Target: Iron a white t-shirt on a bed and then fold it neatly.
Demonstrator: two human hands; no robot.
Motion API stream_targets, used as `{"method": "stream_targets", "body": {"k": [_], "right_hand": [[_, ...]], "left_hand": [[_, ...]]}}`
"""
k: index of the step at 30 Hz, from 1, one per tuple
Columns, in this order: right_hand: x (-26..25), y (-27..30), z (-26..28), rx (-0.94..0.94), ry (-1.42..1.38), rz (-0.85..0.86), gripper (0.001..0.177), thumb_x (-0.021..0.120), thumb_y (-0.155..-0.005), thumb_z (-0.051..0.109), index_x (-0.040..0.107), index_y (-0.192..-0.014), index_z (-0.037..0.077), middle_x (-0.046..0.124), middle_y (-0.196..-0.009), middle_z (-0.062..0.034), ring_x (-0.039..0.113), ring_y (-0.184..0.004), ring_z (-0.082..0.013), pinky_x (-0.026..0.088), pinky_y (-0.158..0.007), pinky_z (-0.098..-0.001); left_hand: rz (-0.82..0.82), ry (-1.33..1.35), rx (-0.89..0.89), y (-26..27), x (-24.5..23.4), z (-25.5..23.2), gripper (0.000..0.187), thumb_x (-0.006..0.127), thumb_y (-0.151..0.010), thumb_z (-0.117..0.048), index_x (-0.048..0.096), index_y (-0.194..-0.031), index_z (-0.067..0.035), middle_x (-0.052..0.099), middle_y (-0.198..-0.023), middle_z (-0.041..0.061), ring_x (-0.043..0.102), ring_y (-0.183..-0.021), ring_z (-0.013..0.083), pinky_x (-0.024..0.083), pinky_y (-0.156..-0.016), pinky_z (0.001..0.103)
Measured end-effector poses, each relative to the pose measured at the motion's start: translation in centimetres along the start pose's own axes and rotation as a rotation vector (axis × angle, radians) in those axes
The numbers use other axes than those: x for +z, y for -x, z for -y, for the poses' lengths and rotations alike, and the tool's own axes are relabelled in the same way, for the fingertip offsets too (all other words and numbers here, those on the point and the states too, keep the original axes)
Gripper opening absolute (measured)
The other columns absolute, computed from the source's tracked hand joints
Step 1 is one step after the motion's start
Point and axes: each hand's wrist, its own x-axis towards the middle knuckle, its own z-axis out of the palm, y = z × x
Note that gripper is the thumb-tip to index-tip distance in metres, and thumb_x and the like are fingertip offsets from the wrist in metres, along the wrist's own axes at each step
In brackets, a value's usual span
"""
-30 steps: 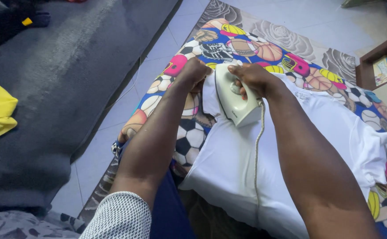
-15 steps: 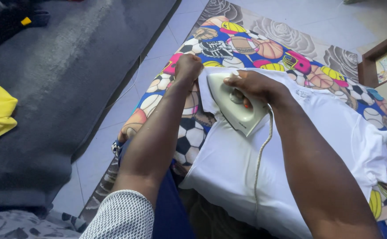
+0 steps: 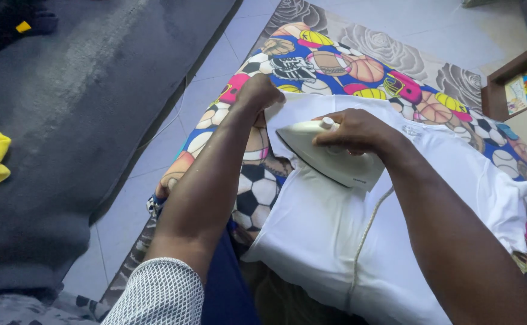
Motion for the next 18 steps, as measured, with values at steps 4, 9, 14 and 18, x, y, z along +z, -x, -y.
{"method": "stream_targets", "body": {"k": [4,9,14,18], "right_hand": [[0.2,-2.9,-0.7,0.024,0.330,-0.380,0.052,0.080,-0.079,0.051,0.075,-0.116,0.015,0.065,-0.070,-0.0045,0.058,-0.058,-0.0159,0.045,-0.052,-0.0333],[-0.1,-4.3,0.4,-0.011,0.348,-0.509,0.059,0.083,-0.079,0.057,0.073,-0.104,0.005,0.070,-0.077,-0.0098,0.068,-0.065,-0.0212,0.054,-0.065,-0.0367],[1.1,-1.6,0.9,-0.098,0.348,-0.112,0.068,0.080,-0.070,0.057,0.073,-0.130,0.027,0.080,-0.092,-0.0137,0.070,-0.078,-0.0264,0.055,-0.071,-0.0402],[1.5,-2.5,0.6,-0.229,0.375,-0.166,0.070,0.080,-0.065,0.061,0.074,-0.127,0.029,0.082,-0.100,-0.0063,0.075,-0.085,-0.0199,0.055,-0.079,-0.0355]], "left_hand": [[0.097,0.126,0.001,-0.3,0.1,0.7,0.033,0.082,-0.074,-0.024,0.075,-0.096,0.000,0.076,-0.085,0.015,0.073,-0.072,0.0256,0.058,-0.069,0.045],[0.052,-0.012,0.003,0.5,-0.3,0.2,0.035,0.076,-0.083,-0.033,0.077,-0.096,-0.001,0.079,-0.092,0.018,0.077,-0.083,0.0292,0.058,-0.078,0.042],[-0.119,-0.023,-0.050,-0.6,-0.2,0.8,0.028,0.074,-0.078,-0.025,0.077,-0.098,-0.006,0.077,-0.102,0.016,0.075,-0.097,0.0303,0.057,-0.084,0.042],[-0.135,-0.012,-0.017,-1.4,0.2,1.7,0.030,0.077,-0.074,-0.026,0.078,-0.098,-0.007,0.077,-0.103,0.015,0.075,-0.098,0.0301,0.057,-0.085,0.042]]}}
